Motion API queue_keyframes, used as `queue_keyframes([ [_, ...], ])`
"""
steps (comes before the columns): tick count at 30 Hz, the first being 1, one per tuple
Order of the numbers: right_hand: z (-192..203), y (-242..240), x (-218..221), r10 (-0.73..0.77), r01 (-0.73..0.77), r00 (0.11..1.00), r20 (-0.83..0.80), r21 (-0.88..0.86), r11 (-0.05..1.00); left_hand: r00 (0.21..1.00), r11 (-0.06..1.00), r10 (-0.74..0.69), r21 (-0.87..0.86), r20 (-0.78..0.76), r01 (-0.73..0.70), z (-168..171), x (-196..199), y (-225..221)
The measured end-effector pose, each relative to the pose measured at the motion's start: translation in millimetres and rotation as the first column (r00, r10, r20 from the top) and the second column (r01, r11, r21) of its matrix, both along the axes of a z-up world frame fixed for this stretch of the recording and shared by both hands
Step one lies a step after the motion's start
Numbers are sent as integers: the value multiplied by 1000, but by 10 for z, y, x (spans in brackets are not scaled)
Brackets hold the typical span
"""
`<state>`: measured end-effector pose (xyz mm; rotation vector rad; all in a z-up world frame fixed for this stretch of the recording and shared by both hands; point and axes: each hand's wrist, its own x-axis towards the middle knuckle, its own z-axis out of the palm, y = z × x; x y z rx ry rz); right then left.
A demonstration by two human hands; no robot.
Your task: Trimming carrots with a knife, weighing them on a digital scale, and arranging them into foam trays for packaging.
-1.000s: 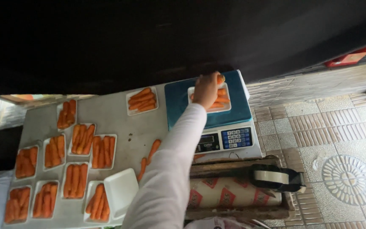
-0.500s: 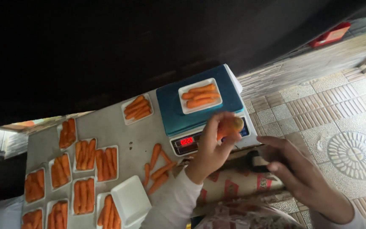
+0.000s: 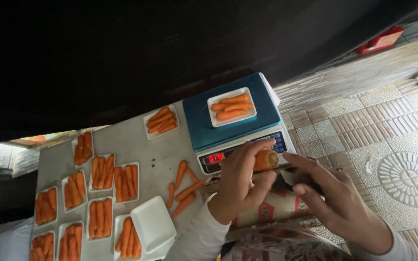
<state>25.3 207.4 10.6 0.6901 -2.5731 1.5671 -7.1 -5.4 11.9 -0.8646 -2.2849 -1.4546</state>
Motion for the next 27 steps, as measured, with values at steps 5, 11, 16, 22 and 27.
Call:
queue_keyframes([
  [5, 18, -55, 9, -13, 13, 999, -51, -1, 1000, 1000, 999, -9, -38, -25, 8, -8, 17, 7],
  [11, 63, -87, 23, -36, 37, 998, -42, 32, 999, 996, 998, 21, -53, -91, -26, -72, 22, 6],
  [16, 46, -114, 29, -61, 65, 996, -64, 62, 996, 990, 998, 33, -43, -136, -39, -53, 26, 0],
  [22, 39, -120, 13, -62, 66, 997, -50, 84, 994, 991, 996, 52, -61, -124, -60, -112, 24, -12],
  [27, 56, -154, 12, -73, 77, 997, -38, 102, 992, 989, 997, 65, -34, -131, -70, -157, 29, 8],
])
